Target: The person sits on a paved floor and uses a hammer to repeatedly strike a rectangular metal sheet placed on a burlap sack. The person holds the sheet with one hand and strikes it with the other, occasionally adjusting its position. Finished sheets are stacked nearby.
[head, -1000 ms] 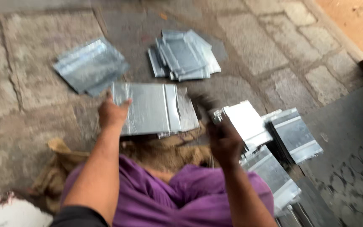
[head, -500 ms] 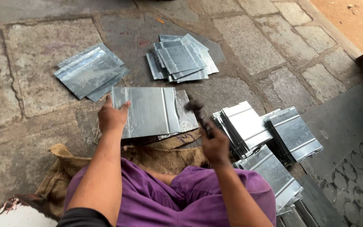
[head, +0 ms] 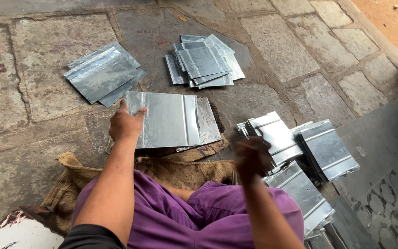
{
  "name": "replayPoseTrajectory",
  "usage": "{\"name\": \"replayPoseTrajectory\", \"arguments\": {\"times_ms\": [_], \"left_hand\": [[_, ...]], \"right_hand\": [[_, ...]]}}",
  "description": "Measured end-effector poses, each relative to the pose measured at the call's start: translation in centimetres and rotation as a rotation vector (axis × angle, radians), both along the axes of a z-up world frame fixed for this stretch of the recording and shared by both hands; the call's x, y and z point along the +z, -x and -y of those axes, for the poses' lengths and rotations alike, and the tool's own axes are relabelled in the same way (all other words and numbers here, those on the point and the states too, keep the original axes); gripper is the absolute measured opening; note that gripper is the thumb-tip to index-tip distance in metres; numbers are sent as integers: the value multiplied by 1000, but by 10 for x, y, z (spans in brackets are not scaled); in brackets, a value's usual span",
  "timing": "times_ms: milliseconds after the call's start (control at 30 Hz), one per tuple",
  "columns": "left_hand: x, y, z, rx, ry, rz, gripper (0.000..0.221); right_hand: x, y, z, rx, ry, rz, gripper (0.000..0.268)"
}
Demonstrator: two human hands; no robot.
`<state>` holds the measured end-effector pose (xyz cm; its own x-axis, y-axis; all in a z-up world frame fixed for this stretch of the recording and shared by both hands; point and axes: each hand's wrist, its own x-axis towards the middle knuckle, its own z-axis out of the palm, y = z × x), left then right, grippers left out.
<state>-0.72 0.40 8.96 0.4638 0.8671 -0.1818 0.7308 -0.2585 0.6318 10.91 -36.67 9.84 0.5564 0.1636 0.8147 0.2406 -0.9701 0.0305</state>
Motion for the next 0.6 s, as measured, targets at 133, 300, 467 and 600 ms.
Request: {"name": "replayPoseTrajectory", "arguments": {"times_ms": [133,300,467,600], "left_hand": [[3,-3,-1,3,-6,14,86],[-6,0,2,-13,16,16,89],[2,-3,-1,-16,16,-20,89],[-1,-1,0,-24,-9,-28,90]], "right_hand": [[-11,17,-35,553,-496,-1000,18],[87,5,17,833,-629,-218,15],[155,0,65,813,-489,354,17],[78,-1,16,1258,-1029,29,23]]}}
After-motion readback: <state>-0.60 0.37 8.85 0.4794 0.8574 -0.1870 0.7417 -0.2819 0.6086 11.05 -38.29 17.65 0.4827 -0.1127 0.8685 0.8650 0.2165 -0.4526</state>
